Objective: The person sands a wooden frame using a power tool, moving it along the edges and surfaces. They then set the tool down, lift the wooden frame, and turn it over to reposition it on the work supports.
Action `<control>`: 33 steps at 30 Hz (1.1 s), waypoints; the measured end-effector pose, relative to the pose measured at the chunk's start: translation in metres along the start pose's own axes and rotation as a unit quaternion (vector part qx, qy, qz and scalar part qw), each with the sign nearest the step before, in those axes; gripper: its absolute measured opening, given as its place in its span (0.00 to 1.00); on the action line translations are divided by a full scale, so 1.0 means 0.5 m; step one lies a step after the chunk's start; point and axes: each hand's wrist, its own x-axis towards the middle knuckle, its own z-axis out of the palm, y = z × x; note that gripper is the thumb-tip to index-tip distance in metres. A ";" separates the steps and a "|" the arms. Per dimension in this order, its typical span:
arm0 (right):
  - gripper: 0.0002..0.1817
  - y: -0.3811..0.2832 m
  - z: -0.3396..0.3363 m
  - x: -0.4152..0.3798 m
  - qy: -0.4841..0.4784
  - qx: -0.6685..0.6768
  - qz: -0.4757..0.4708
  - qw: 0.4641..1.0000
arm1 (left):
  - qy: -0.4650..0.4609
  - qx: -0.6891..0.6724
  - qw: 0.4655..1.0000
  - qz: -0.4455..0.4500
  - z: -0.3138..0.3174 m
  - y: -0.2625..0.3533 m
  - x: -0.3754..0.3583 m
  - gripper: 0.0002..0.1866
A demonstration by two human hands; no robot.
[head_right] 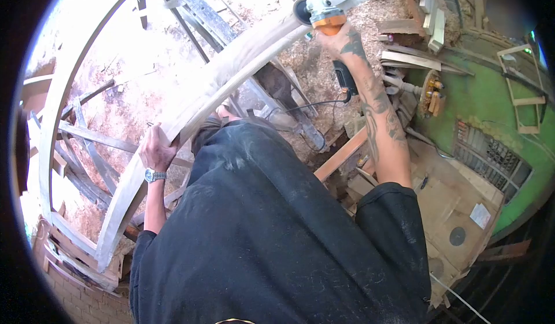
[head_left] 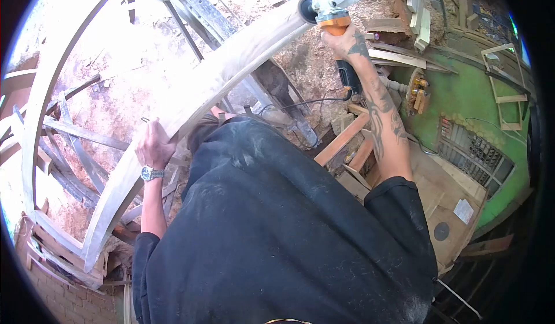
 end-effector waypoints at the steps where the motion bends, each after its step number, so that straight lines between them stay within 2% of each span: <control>1: 0.40 0.021 -0.002 0.025 -0.013 -0.006 0.015 1.000 | -0.004 0.002 1.000 -0.002 -0.002 0.003 0.001 0.28; 10: 0.43 0.122 -0.021 0.160 -0.006 -0.063 0.144 0.988 | -0.002 -0.007 1.000 -0.001 -0.004 0.005 0.003 0.28; 11: 0.41 0.149 -0.017 0.176 -0.005 0.009 0.139 0.990 | -0.003 -0.010 1.000 -0.004 -0.005 0.006 0.004 0.28; 14: 0.41 0.149 -0.062 0.174 -0.059 0.067 0.181 0.979 | -0.010 -0.013 1.000 -0.005 -0.003 0.005 0.003 0.28; 15: 0.41 0.140 -0.062 0.183 -0.048 0.029 0.205 0.977 | -0.013 -0.010 1.000 -0.006 -0.003 0.004 0.004 0.28; 18: 0.40 0.129 -0.036 0.137 -0.012 0.012 0.142 0.990 | -0.015 -0.012 1.000 -0.008 -0.004 0.007 0.006 0.29; 19: 0.37 0.107 -0.026 0.102 -0.014 0.058 0.104 0.993 | -0.020 -0.008 1.000 -0.009 -0.004 0.005 0.006 0.29; 22: 0.34 -0.024 0.006 -0.020 -0.044 0.054 0.077 0.995 | -0.022 -0.006 1.000 0.004 -0.010 0.008 0.004 0.30; 24: 0.32 -0.098 0.021 -0.084 -0.078 0.069 0.106 0.989 | -0.019 -0.013 1.000 0.002 -0.004 0.006 0.006 0.29; 25: 0.32 -0.110 0.058 -0.108 -0.026 0.032 0.019 0.999 | -0.026 -0.007 1.000 -0.002 -0.004 0.005 0.002 0.29; 26: 0.32 -0.119 0.072 -0.137 -0.051 0.098 0.031 0.993 | -0.022 -0.011 1.000 0.005 -0.005 0.003 -0.002 0.29; 28: 0.32 -0.141 0.102 -0.186 0.036 0.074 -0.037 0.996 | -0.003 -0.021 1.000 0.013 -0.004 0.002 0.002 0.29; 31: 0.34 -0.169 0.111 -0.243 0.014 0.047 -0.005 0.999 | -0.017 -0.024 1.000 0.005 -0.009 0.004 0.001 0.28; 33: 0.35 -0.185 0.129 -0.282 0.011 0.072 -0.020 0.997 | -0.014 -0.039 0.999 0.010 -0.013 0.005 0.003 0.27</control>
